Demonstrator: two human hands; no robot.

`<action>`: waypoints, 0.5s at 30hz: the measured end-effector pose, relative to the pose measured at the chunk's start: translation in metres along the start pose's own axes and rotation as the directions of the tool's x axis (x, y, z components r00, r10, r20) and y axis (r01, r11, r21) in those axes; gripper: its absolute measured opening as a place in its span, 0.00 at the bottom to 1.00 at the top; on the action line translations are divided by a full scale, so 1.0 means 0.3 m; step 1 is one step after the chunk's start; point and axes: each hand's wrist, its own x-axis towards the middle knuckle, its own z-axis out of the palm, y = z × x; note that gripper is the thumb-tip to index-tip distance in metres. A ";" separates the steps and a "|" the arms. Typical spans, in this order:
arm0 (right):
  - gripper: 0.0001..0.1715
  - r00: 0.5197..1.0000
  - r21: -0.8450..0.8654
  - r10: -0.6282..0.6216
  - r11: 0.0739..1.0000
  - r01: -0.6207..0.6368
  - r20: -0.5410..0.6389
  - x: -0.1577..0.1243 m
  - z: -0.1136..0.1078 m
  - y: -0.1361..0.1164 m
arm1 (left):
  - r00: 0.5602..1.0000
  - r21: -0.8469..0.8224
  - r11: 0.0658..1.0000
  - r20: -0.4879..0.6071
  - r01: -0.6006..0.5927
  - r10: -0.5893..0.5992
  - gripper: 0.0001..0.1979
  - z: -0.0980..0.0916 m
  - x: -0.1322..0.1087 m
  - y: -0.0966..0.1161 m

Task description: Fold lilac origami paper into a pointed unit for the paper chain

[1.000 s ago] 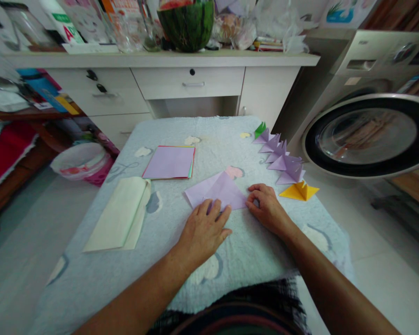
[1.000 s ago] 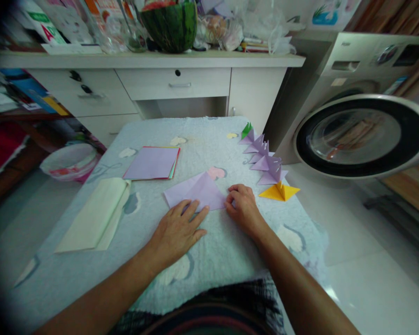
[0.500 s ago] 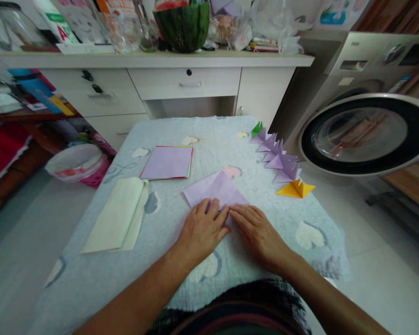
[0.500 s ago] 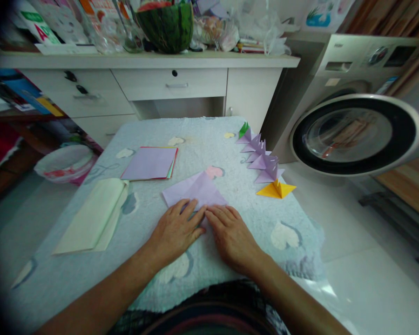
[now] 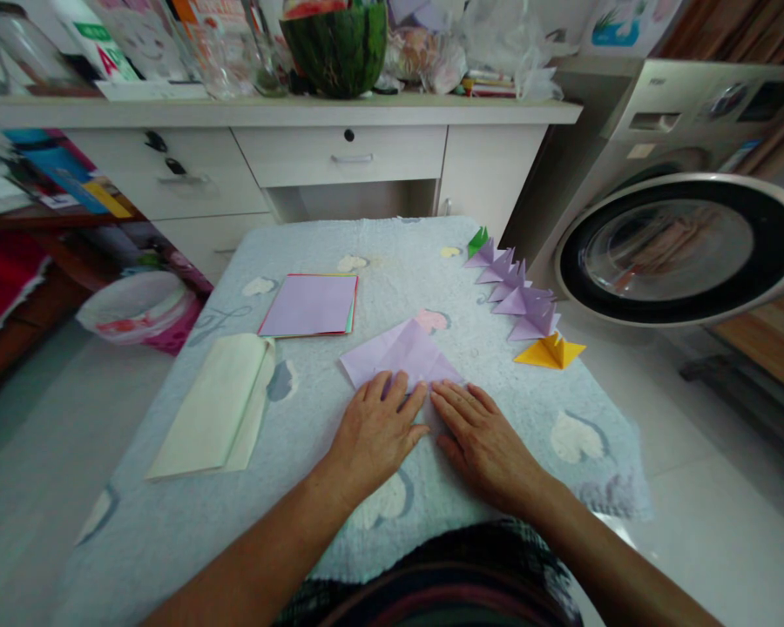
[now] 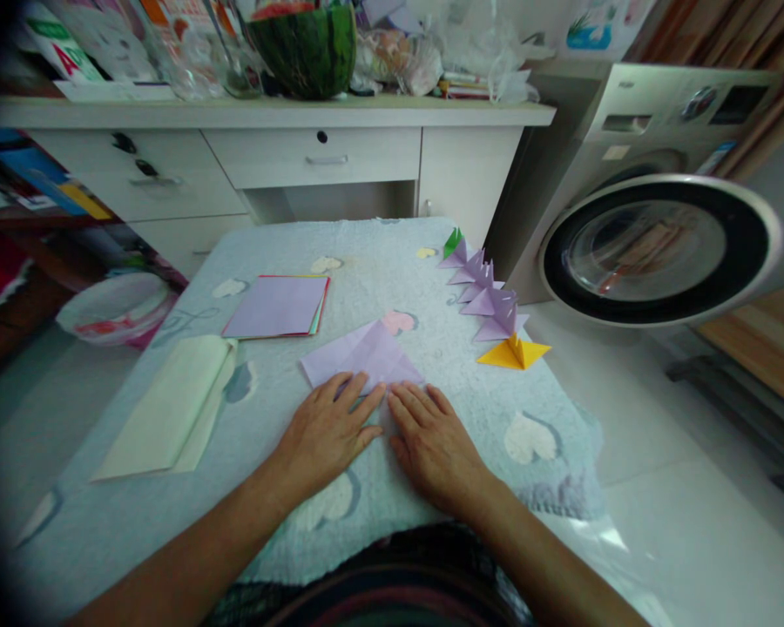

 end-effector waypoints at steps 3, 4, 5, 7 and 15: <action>0.31 1.000 0.000 0.008 1.000 -0.008 0.000 -0.004 -0.005 0.006 | 1.000 -0.001 1.000 -0.001 0.001 -0.001 0.27 0.001 -0.001 -0.002; 0.31 1.000 0.002 0.007 1.000 -0.007 0.004 -0.004 -0.007 0.007 | 1.000 -0.003 1.000 -0.002 0.001 -0.001 0.27 0.002 -0.001 -0.002; 0.31 1.000 0.002 0.006 1.000 -0.006 0.011 -0.004 -0.010 0.007 | 1.000 -0.004 1.000 -0.004 0.001 -0.001 0.26 0.003 -0.001 -0.002; 0.31 1.000 -0.003 0.008 1.000 -0.008 0.029 -0.003 -0.014 0.009 | 1.000 -0.008 1.000 -0.006 0.002 -0.002 0.26 0.003 -0.001 -0.002; 0.33 0.998 -0.020 0.005 1.000 -0.003 0.056 -0.008 -0.016 0.035 | 1.000 -0.009 1.000 0.009 0.000 0.000 0.25 0.001 -0.002 -0.002</action>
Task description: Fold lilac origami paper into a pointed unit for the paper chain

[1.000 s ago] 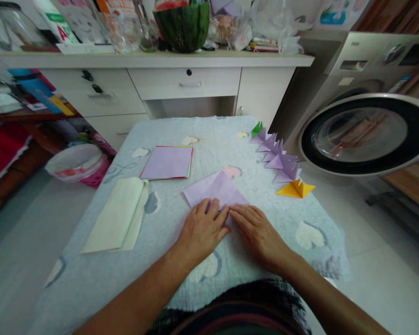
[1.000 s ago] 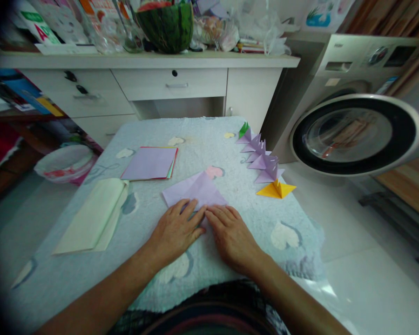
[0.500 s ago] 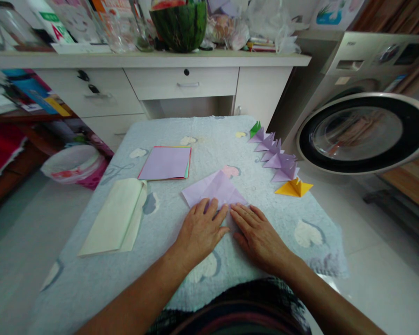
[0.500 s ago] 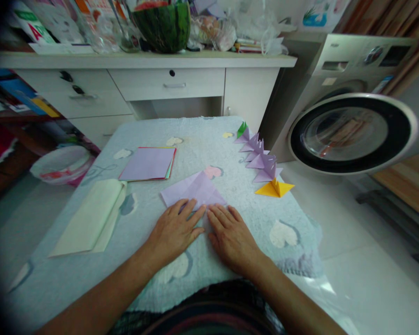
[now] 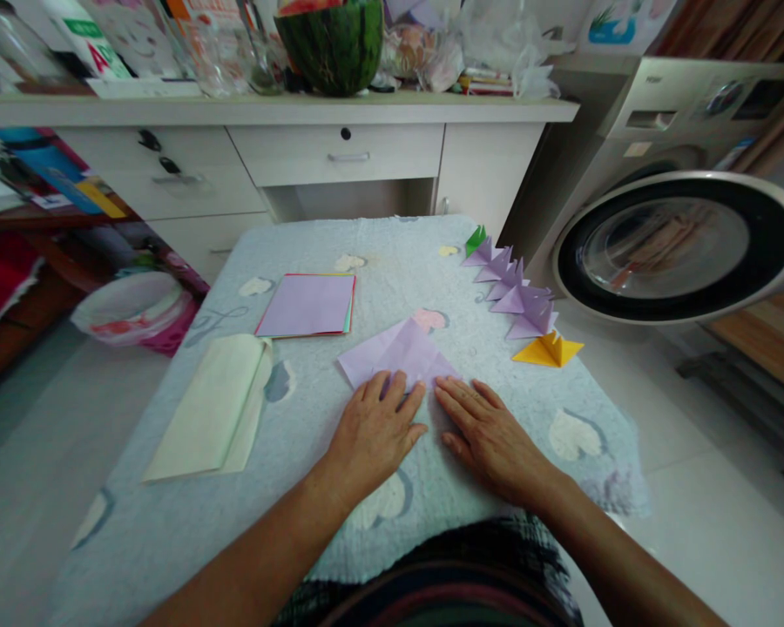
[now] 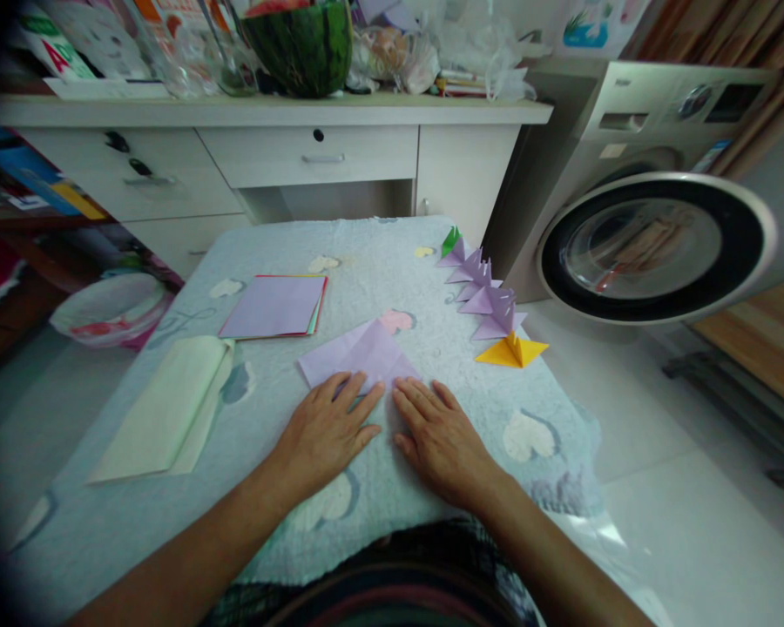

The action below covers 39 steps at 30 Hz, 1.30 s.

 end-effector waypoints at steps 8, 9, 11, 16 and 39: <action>0.31 1.000 -0.038 0.008 0.999 -0.009 -0.018 -0.013 -0.021 0.052 | 1.000 0.010 1.000 0.009 -0.002 0.002 0.25 -0.001 0.002 -0.001; 0.30 0.999 -0.036 0.016 0.999 -0.018 -0.042 -0.020 -0.024 0.065 | 1.000 0.011 1.000 0.011 -0.002 0.002 0.26 -0.001 0.002 -0.001; 0.24 0.990 -0.024 0.055 0.998 -0.059 -0.130 -0.036 -0.032 0.089 | 1.000 0.012 1.000 0.011 -0.006 0.006 0.26 0.000 0.003 -0.001; 0.15 0.934 0.031 0.079 0.997 -0.072 -0.347 -0.048 -0.053 0.085 | 1.000 0.017 1.000 0.002 -0.007 0.007 0.26 -0.001 0.000 -0.001; 0.21 0.977 -0.122 0.046 0.990 -0.073 -0.208 0.015 0.022 -0.020 | 1.000 -0.001 1.000 -0.002 -0.008 0.008 0.25 0.005 0.001 -0.006</action>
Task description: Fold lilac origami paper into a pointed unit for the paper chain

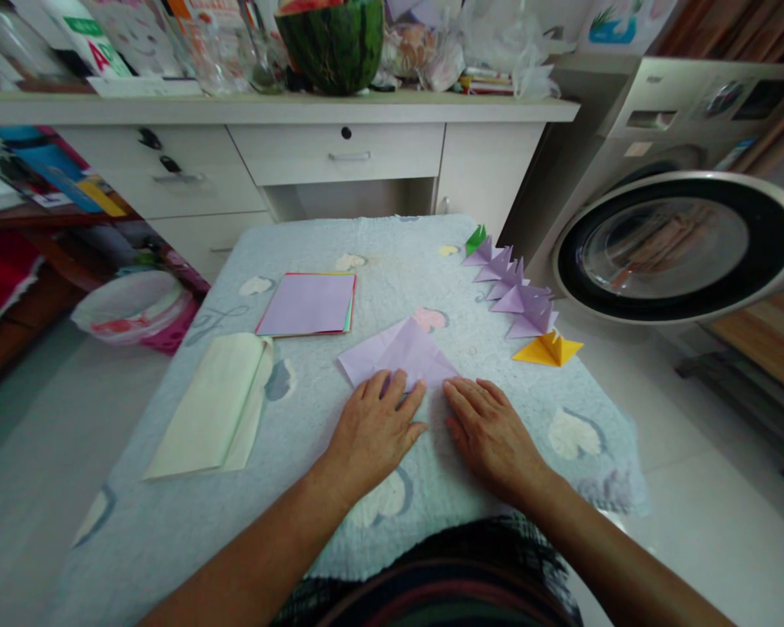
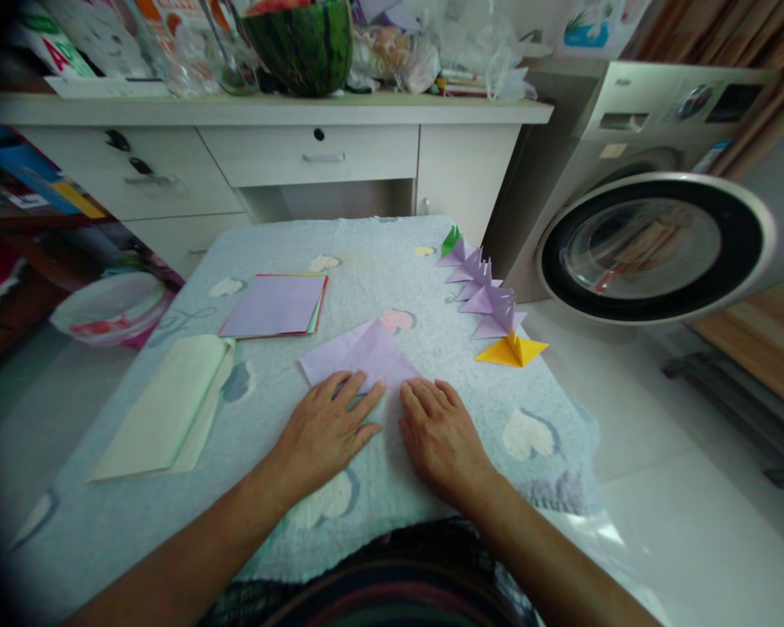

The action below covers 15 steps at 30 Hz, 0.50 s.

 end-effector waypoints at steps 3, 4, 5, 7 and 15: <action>0.21 1.000 -0.006 0.000 1.000 0.000 0.010 -0.005 -0.001 0.007 | 1.000 0.002 1.000 -0.008 -0.003 0.003 0.25 0.000 -0.002 -0.001; 0.21 1.000 -0.007 0.000 1.000 0.000 0.012 -0.008 -0.003 0.011 | 1.000 0.002 1.000 -0.009 -0.004 0.004 0.25 0.000 -0.002 -0.001; 0.22 1.000 -0.009 0.003 1.000 -0.003 0.013 -0.011 -0.004 0.017 | 1.000 0.002 1.000 -0.009 -0.004 0.004 0.25 0.000 -0.003 -0.001; 0.22 1.000 -0.014 0.015 1.000 -0.015 0.009 -0.020 -0.008 0.033 | 1.000 0.004 1.000 -0.011 -0.005 0.005 0.25 0.000 -0.004 -0.001; 0.17 0.987 0.077 0.095 0.993 -0.085 -0.131 -0.066 -0.038 0.066 | 1.000 0.007 1.000 -0.014 -0.005 0.005 0.26 0.000 0.000 0.000</action>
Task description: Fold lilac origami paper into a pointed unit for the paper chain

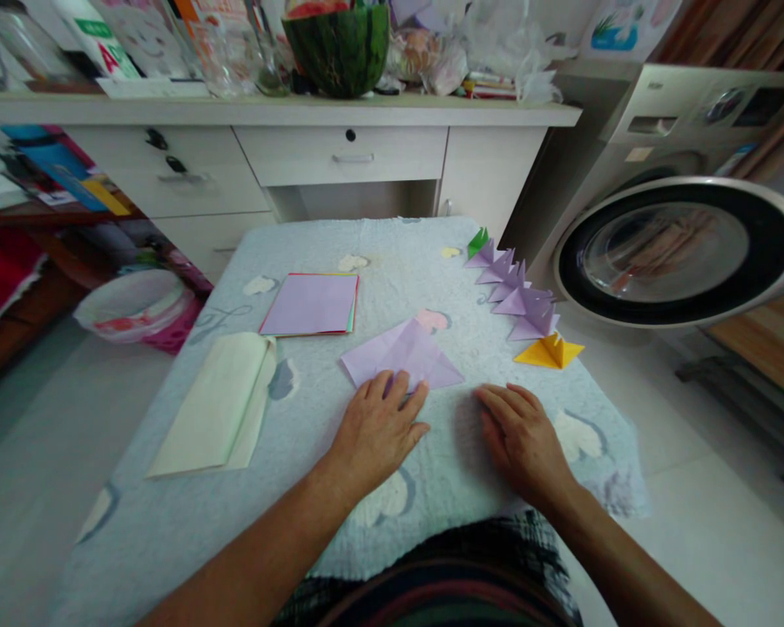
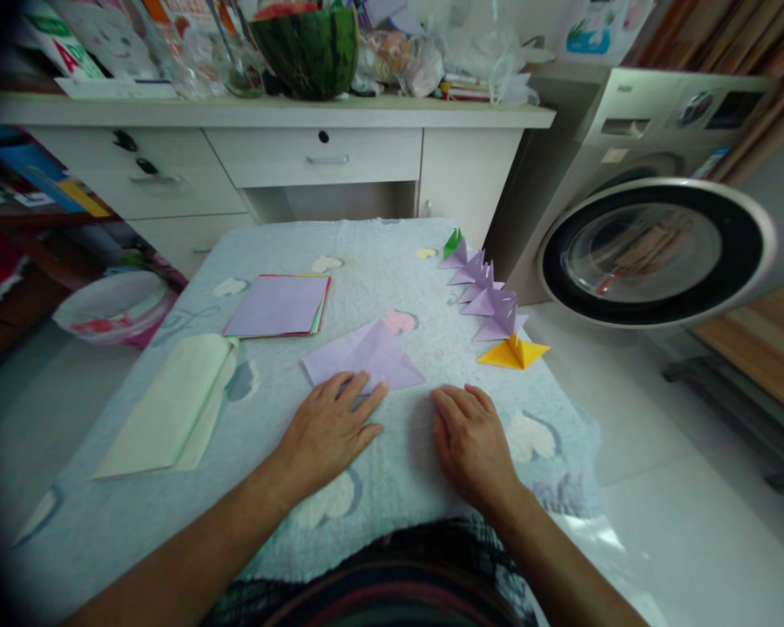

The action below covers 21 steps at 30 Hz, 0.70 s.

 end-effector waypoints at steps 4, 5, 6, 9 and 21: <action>0.19 0.995 0.150 -0.096 0.984 0.095 0.003 0.027 -0.002 -0.060 | 1.000 -0.012 1.000 0.006 0.001 -0.001 0.26 -0.002 0.000 0.000; 0.22 0.993 0.183 -0.114 0.977 0.109 0.019 0.040 0.004 -0.077 | 1.000 -0.014 1.000 0.006 0.003 -0.003 0.26 -0.003 0.000 0.000; 0.24 0.991 0.211 -0.125 0.971 0.112 0.048 0.054 0.012 -0.091 | 1.000 -0.015 1.000 0.005 0.004 -0.004 0.25 -0.003 0.000 -0.001; 0.27 0.984 0.260 -0.124 0.962 0.088 0.129 0.089 0.043 -0.112 | 1.000 -0.018 1.000 0.008 -0.002 0.002 0.23 -0.004 0.002 -0.001; 0.25 0.981 0.079 -0.123 0.991 0.112 0.153 0.117 0.097 -0.134 | 1.000 0.003 1.000 0.025 -0.017 0.017 0.23 -0.002 -0.019 -0.021</action>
